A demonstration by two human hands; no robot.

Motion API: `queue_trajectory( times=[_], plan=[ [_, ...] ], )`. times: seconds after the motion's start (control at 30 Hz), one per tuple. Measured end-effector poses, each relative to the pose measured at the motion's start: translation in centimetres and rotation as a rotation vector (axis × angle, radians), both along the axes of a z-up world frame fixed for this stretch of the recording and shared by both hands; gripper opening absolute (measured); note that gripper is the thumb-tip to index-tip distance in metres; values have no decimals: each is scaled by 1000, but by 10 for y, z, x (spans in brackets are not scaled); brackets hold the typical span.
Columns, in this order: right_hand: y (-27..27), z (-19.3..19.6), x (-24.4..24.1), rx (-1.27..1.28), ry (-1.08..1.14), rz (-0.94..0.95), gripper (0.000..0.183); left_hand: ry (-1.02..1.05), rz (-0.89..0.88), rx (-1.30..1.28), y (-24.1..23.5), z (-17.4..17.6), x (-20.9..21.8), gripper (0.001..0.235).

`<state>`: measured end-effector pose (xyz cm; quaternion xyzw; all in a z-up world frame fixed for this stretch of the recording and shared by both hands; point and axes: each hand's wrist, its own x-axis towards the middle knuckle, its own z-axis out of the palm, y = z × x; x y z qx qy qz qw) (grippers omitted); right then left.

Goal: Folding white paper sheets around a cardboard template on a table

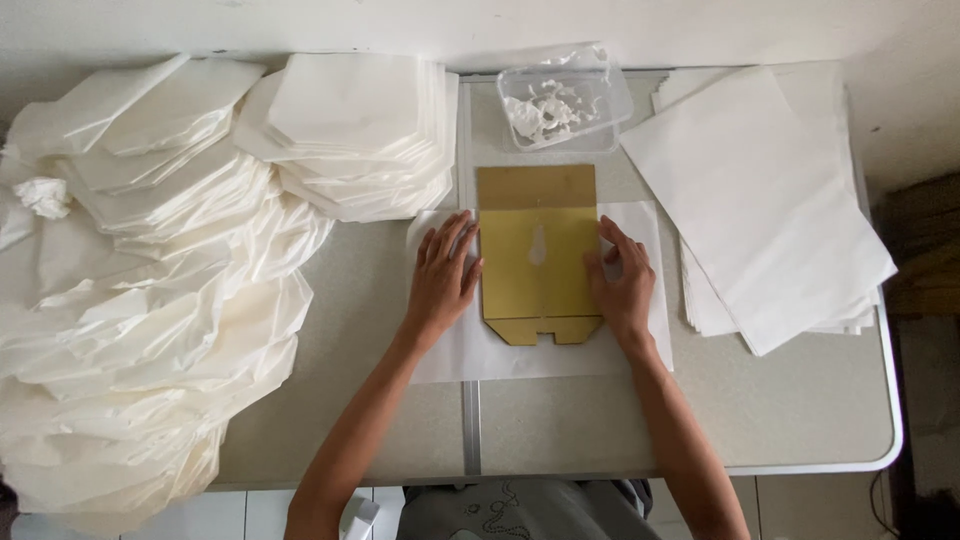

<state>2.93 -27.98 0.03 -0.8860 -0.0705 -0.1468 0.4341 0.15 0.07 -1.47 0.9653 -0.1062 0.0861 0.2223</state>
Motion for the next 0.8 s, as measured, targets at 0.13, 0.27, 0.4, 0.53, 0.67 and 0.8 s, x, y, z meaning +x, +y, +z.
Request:
queue_trajectory(
  times=[0.13, 0.27, 0.4, 0.53, 0.67, 0.8],
  plan=[
    [-6, 17, 2, 23, 37, -9, 45, -9, -1, -22, -2, 6, 0, 51],
    [-41, 8, 11, -106, -19, -119, 50, 24, -9, -22, 1, 6, -1, 52],
    [-55, 20, 5, -263, 22, -168, 49, 7, -18, -3, 1, 1, -2, 53],
    [-46, 23, 4, -255, 16, -181, 54, 7, -23, -22, 1, 6, -4, 53],
    [-48, 23, 10, -272, 57, -154, 59, 11, -26, -39, 2, 8, -3, 53],
    [-42, 43, 10, -198, 154, -87, 65, 0, -25, -2, 1, 4, -4, 56]
  ],
)
